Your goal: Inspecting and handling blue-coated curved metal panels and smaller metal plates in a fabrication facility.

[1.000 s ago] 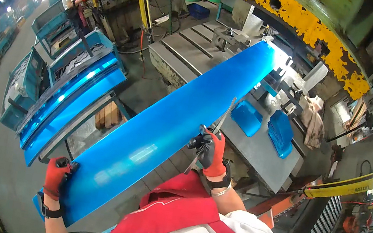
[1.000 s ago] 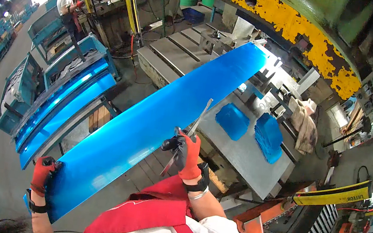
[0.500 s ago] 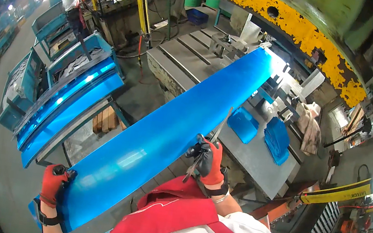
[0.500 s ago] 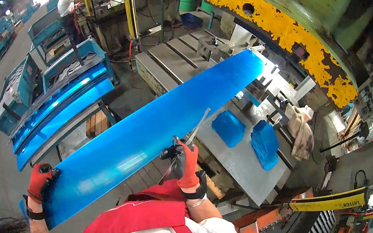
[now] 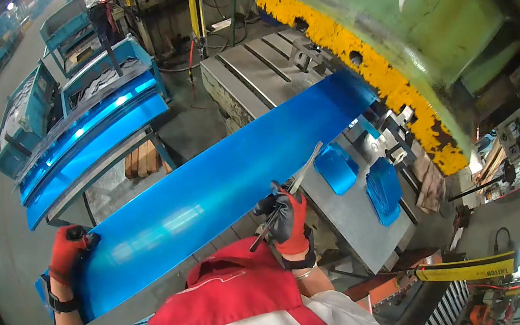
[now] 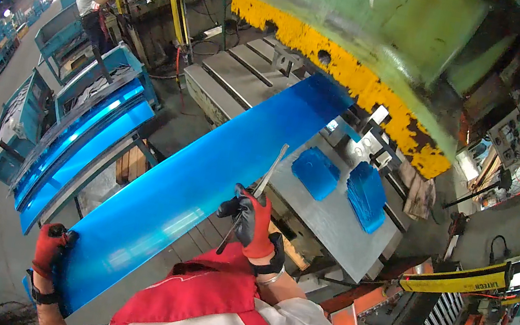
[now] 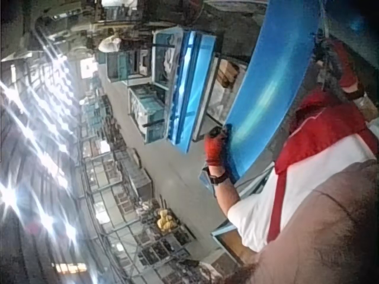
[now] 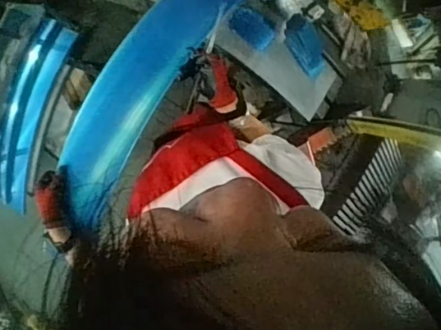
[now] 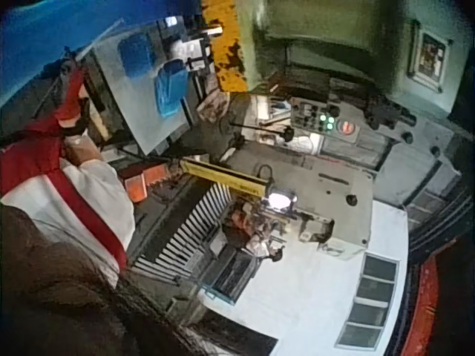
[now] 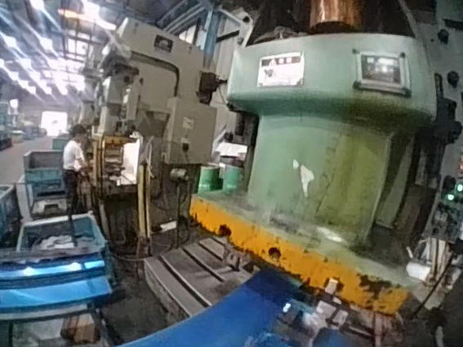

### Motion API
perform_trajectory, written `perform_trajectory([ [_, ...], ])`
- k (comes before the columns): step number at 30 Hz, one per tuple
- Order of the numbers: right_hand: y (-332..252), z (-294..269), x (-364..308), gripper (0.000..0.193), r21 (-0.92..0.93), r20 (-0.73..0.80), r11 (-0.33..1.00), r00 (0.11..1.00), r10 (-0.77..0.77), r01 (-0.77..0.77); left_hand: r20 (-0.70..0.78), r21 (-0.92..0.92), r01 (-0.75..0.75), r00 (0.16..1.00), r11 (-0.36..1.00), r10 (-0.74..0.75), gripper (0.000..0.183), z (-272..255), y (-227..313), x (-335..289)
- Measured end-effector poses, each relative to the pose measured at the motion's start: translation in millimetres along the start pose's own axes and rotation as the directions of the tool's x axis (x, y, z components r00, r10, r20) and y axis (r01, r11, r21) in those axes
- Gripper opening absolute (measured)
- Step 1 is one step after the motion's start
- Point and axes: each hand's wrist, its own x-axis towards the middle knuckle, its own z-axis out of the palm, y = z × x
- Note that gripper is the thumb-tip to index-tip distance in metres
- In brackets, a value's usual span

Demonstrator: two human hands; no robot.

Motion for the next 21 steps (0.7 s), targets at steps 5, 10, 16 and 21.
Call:
perform_trajectory([
  [5, 1, -1, -1, 0.033, 0.071, 0.076, 0.997, 0.997, 0.016, -0.021, -0.026, 0.048, 0.02, 0.999, 0.999, -0.019, 0.012, -6, -33, 6],
  [10, -11, -10, -3, 0.023, 0.08, 0.092, 0.989, 0.989, 0.119, -0.127, -0.065, -0.029, 0.034, 0.997, 0.999, -0.035, 0.011, 5, -24, 4],
  [16, -6, -3, -2, 0.015, -0.159, -0.039, 0.984, 0.995, -0.087, 0.08, 0.095, -0.099, -0.011, 0.995, 0.995, 0.021, 0.006, -2, -85, 3],
  [21, 3, -9, -5, 0.014, -0.045, -0.29, 0.987, 0.948, 0.133, -0.152, -0.049, -0.037, -0.005, 0.999, 0.999, 0.003, 0.016, 28, -55, 3],
])
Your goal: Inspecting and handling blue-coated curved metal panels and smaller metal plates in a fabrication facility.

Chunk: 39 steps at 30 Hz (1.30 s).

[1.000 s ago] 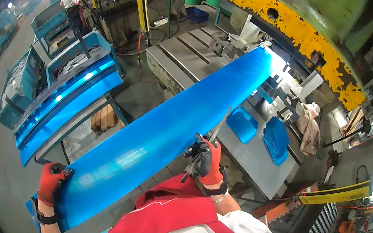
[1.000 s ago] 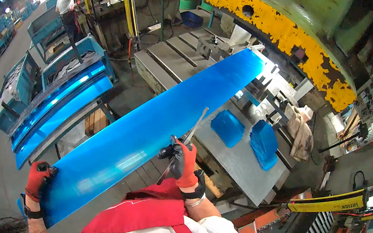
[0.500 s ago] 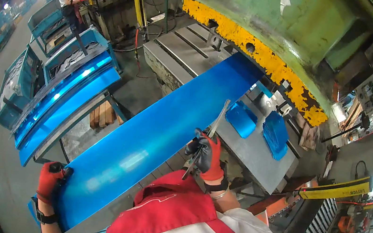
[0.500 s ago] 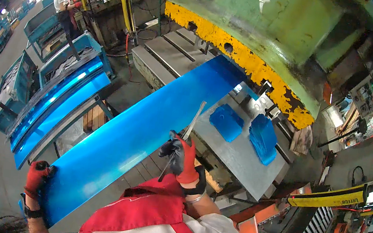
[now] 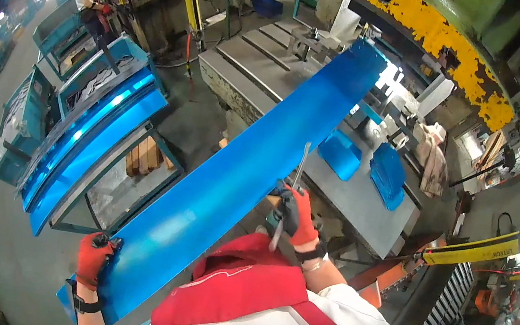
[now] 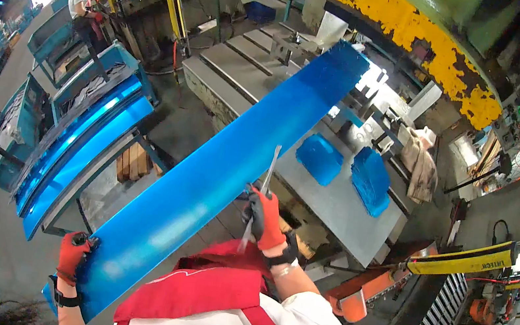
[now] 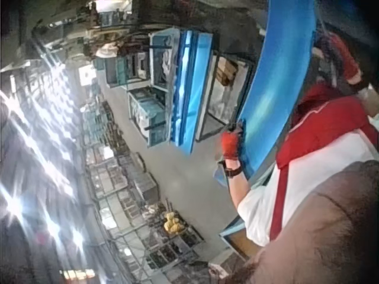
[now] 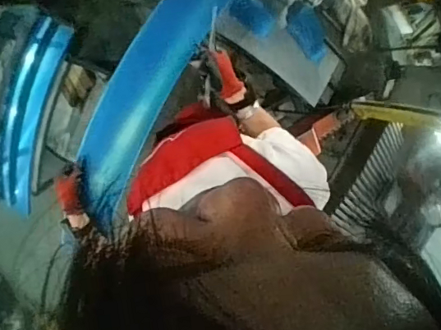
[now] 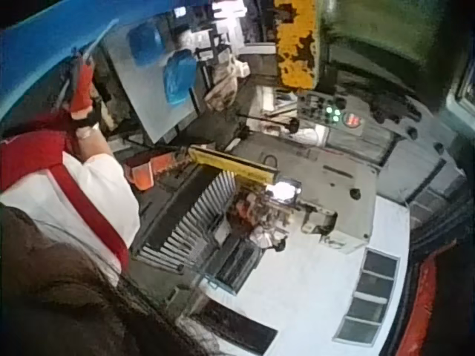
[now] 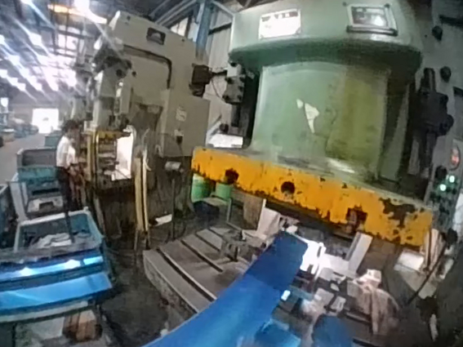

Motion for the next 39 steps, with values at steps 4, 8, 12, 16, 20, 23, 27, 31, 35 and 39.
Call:
perform_trajectory([
  [4, -28, -34, -4, 0.026, -0.275, 0.002, 0.954, 0.993, -0.122, 0.118, 0.122, -0.058, 0.053, 0.992, 0.997, -0.046, 0.009, -5, -6, 5],
  [8, -106, -24, 4, 0.02, -0.295, 0.199, 0.884, 0.928, -0.315, 0.363, 0.007, -0.267, 0.092, 0.996, 0.959, -0.094, 0.008, -8, -23, 2],
  [12, -162, -16, 47, 0.029, -0.178, 0.264, 0.91, 0.909, -0.321, 0.373, 0.259, -0.047, 0.079, 0.964, 0.996, -0.064, 0.018, -27, 2, 7],
  [16, -195, -1, 73, 0.037, -0.257, 0.406, 0.887, 0.876, -0.261, 0.384, 0.132, -0.218, 0.054, 0.991, 0.975, -0.026, 0.007, -33, -7, -2],
  [20, -218, -18, 123, 0.043, -0.081, 0.44, 0.975, 0.885, -0.151, 0.207, -0.15, -0.203, 0.019, 0.987, 0.979, -0.051, 0.006, -31, 3, -14],
  [23, -225, -19, 140, 0.044, 0.095, 0.502, 0.994, 0.859, -0.099, 0.06, 0.102, 0.097, 0.029, 0.994, 0.995, -0.039, 0.004, -54, -4, -16],
  [27, -228, -10, 146, 0.035, -0.083, 0.33, 0.92, 0.882, -0.336, 0.382, 0.15, -0.034, 0.135, 0.98, 0.99, -0.128, 0.005, -47, 32, -26],
  [31, -234, -29, 165, 0.033, 0.143, 0.46, 0.989, 0.881, -0.11, 0.049, 0.059, 0.173, 0.102, 0.992, 0.98, -0.114, 0.008, -49, 18, -29],
  [35, -235, -31, 170, 0.037, -0.026, 0.396, 0.988, 0.909, -0.128, 0.151, 0.111, 0.22, 0.123, 0.982, 0.968, -0.151, 0.01, -40, 10, -37],
  [39, -237, -38, 167, 0.04, 0.001, 0.409, 0.988, 0.902, -0.141, 0.154, 0.042, 0.042, 0.163, 0.985, 0.986, -0.165, 0.012, -33, 10, -32],
])
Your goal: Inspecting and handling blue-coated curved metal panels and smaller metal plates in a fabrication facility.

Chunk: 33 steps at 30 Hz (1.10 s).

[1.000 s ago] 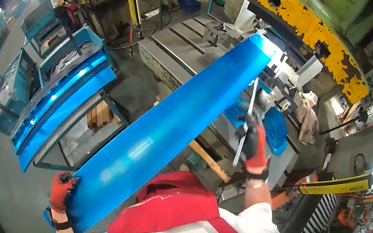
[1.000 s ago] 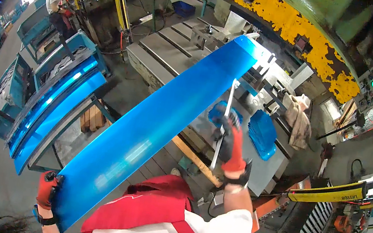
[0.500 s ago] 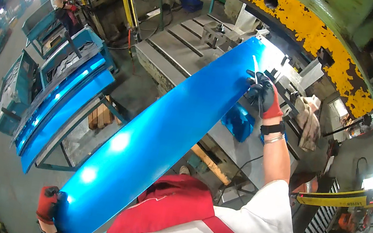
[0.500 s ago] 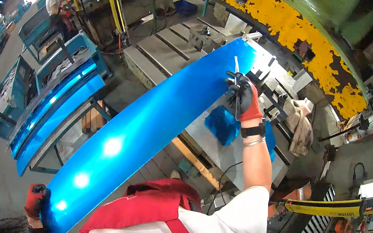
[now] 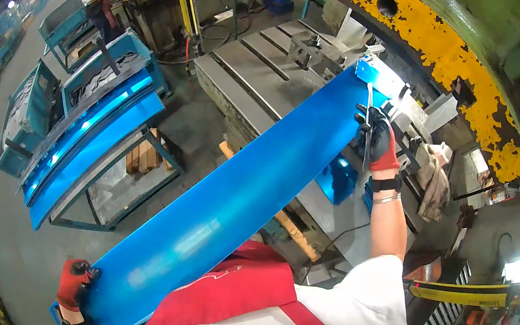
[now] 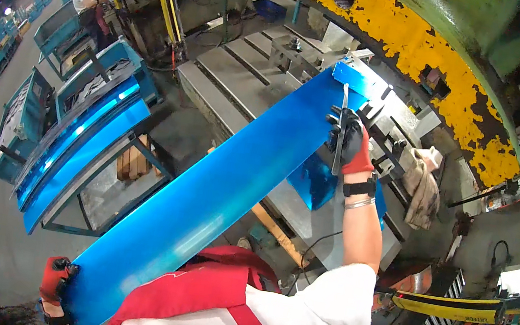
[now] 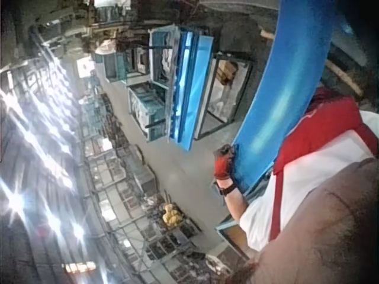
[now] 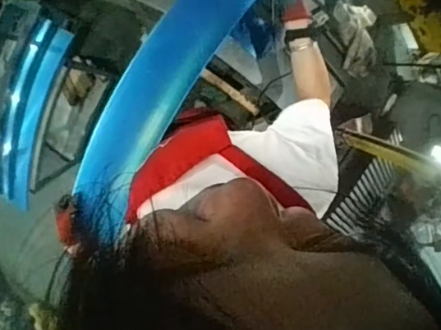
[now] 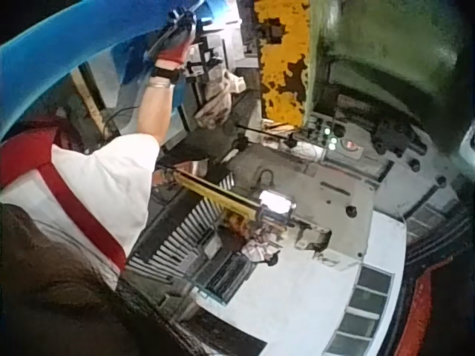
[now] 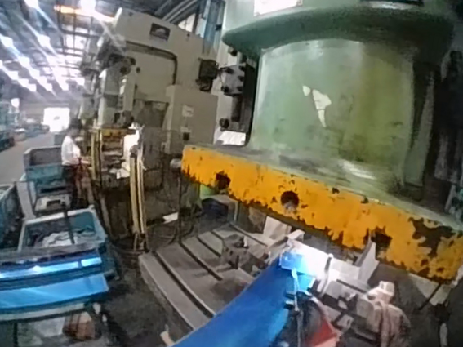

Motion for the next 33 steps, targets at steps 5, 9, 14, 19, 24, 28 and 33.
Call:
perform_trajectory([
  [5, -4, 1, -7, 0.03, -0.086, 0.003, 0.995, 0.999, -0.054, 0.054, 0.182, -0.045, 0.047, 0.983, 0.998, -0.038, 0.008, 3, 11, 3],
  [9, 0, -48, 27, 0.035, -0.099, -0.007, 0.992, 0.997, -0.079, 0.078, 0.119, -0.127, 0.039, 0.993, 0.991, -0.024, 0.005, 4, 9, 10],
  [14, -6, -48, 45, 0.032, -0.126, 0.091, 0.99, 0.994, -0.052, 0.064, 0.129, -0.097, 0.015, 0.992, 0.995, -0.002, 0.006, 8, 10, 8],
  [19, -6, -45, 65, 0.02, -0.234, 0.002, 0.965, 0.993, -0.118, 0.115, -0.04, -0.126, -0.019, 0.999, 0.992, 0.014, 0.006, 16, 15, 2],
  [24, -1, -34, 63, 0.025, -0.084, -0.111, 0.974, 0.97, -0.217, 0.209, 0.12, 0.036, -0.015, 0.993, 0.999, 0.01, 0.012, 3, 4, 12],
  [28, 0, 13, 26, 0.033, -0.224, 0.006, 0.965, 0.99, -0.138, 0.136, 0.014, -0.117, 0.012, 1.0, 0.993, -0.01, 0.031, 9, -10, 13],
  [33, 24, 59, -59, 0.033, -0.256, -0.123, 0.954, 0.974, -0.19, 0.153, 0.077, -0.171, 0.076, 0.995, 0.982, -0.063, 0.034, 11, 10, 19],
])
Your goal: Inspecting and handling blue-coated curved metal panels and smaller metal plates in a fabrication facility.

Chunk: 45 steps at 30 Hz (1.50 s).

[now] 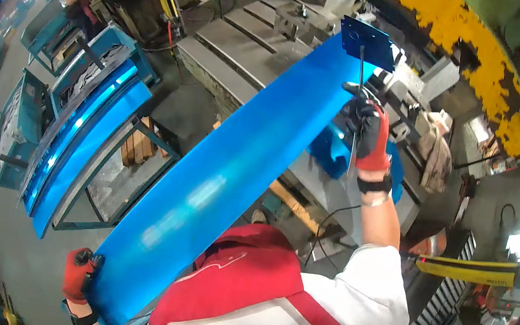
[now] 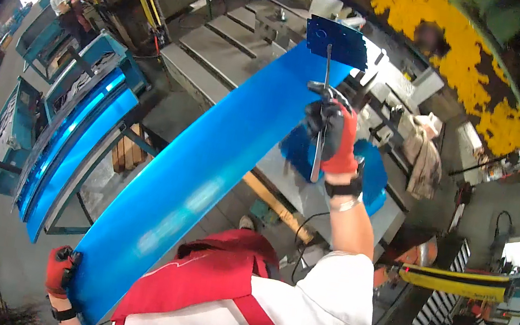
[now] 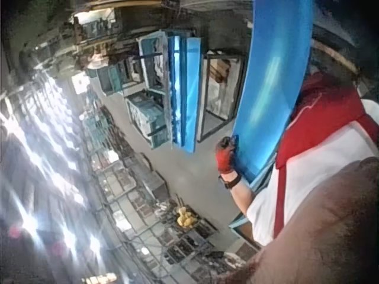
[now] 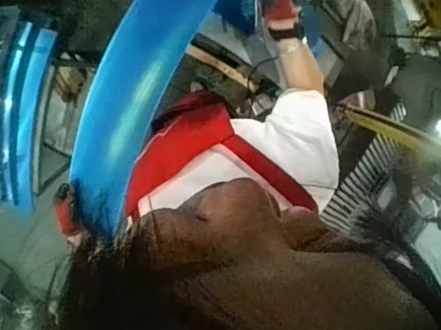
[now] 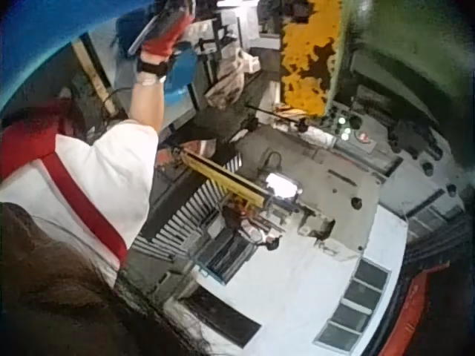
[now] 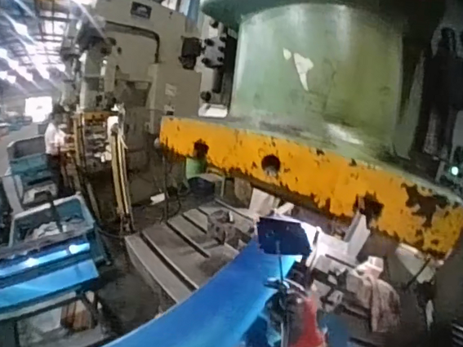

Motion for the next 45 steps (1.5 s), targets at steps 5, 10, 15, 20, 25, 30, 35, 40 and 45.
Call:
perform_trajectory([
  [5, 32, 10, -110, 0.036, -0.06, -0.255, 0.996, 0.963, -0.083, 0.07, 0.041, 0.01, -0.011, 0.999, 1.0, 0.011, 0.039, -2, -10, 26],
  [10, 84, 1, -168, 0.028, 0.109, -0.406, 0.989, 0.903, 0.138, -0.103, 0.164, 0.036, -0.074, 0.984, 0.997, 0.067, 0.042, -10, -14, 48],
  [15, 144, -11, -143, 0.031, 0.349, -0.372, 0.935, 0.906, 0.2, -0.063, 0.115, -0.044, -0.101, 0.988, 0.994, 0.105, 0.042, -6, -11, 51],
  [20, 161, -25, -98, 0.032, 0.344, -0.345, 0.937, 0.92, 0.189, -0.063, 0.116, -0.029, -0.101, 0.988, 0.994, 0.104, 0.04, -1, -17, 58],
  [25, 139, -10, -144, 0.032, 0.626, 0.127, 0.654, 0.883, 0.451, -0.424, 0.125, -0.044, -0.086, 0.988, 0.995, 0.091, 0.038, 8, -24, 60],
  [30, 122, 46, -175, 0.029, 0.15, -0.096, 0.935, 0.937, 0.337, -0.321, 0.3, -0.062, -0.181, 0.935, 0.982, 0.191, 0.027, 25, -40, 91],
  [35, 128, 59, -152, 0.02, 0.171, -0.22, 0.977, 0.962, 0.164, -0.127, 0.092, -0.309, -0.142, 0.98, 0.94, 0.178, 0.007, 83, 33, 47],
  [40, 114, 69, -126, 0.017, 0.1, -0.241, 0.995, 0.971, -0.001, 0.026, 0.362, -0.042, -0.264, 0.895, 0.964, 0.261, 0.003, 53, 15, 71],
  [45, 102, 80, -118, 0.016, 0.08, -0.297, 0.997, 0.955, 0.021, 0.003, 0.185, 0.004, -0.211, 0.961, 0.978, 0.206, 0.011, 69, 36, 49],
])
